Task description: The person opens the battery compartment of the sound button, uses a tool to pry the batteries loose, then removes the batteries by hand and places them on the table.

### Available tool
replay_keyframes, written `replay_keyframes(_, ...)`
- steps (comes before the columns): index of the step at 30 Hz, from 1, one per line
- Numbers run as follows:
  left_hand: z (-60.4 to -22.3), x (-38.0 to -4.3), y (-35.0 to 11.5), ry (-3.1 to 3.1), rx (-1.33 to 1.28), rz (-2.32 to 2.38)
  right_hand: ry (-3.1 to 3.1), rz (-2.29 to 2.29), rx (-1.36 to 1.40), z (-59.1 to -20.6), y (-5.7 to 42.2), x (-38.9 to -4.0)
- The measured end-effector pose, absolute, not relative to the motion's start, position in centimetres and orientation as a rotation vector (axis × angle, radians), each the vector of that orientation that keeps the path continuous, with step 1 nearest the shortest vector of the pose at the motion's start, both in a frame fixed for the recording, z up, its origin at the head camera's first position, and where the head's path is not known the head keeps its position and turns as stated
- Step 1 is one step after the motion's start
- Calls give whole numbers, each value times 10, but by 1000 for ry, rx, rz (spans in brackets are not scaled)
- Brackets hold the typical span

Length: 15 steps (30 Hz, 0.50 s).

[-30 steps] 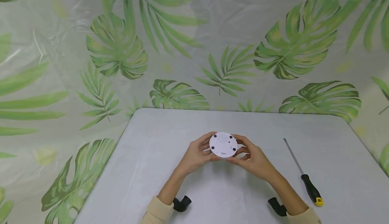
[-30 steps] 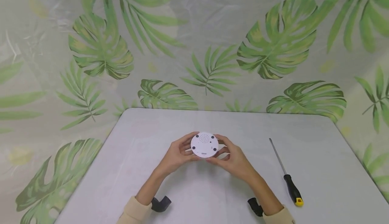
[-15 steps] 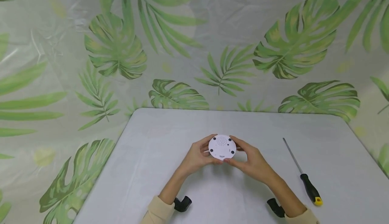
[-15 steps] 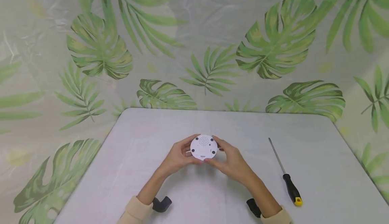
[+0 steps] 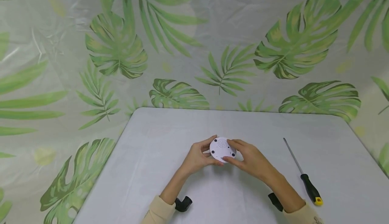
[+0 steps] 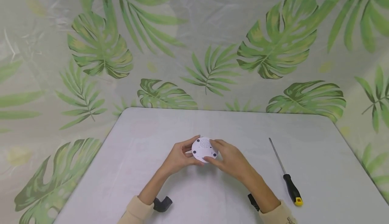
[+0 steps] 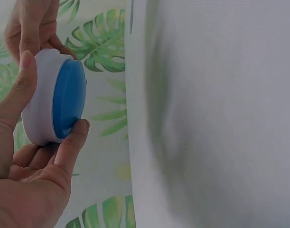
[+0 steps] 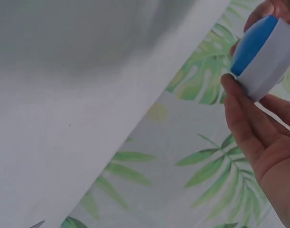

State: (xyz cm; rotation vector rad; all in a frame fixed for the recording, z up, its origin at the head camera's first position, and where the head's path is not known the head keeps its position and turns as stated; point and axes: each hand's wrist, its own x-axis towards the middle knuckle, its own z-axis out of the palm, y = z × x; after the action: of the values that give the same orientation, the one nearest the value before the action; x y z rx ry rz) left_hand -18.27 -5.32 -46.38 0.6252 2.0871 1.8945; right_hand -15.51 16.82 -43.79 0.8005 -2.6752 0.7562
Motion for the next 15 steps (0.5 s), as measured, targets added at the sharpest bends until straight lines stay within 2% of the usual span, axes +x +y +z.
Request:
replay_keyframes(9,-470,-181,-52,2194,670,1831,-2586,331,848,-446,159,-149)
replay_keyframes(15,-470,-181,-46,2274,643,1843,-2448,243,865,-455,156,-148)
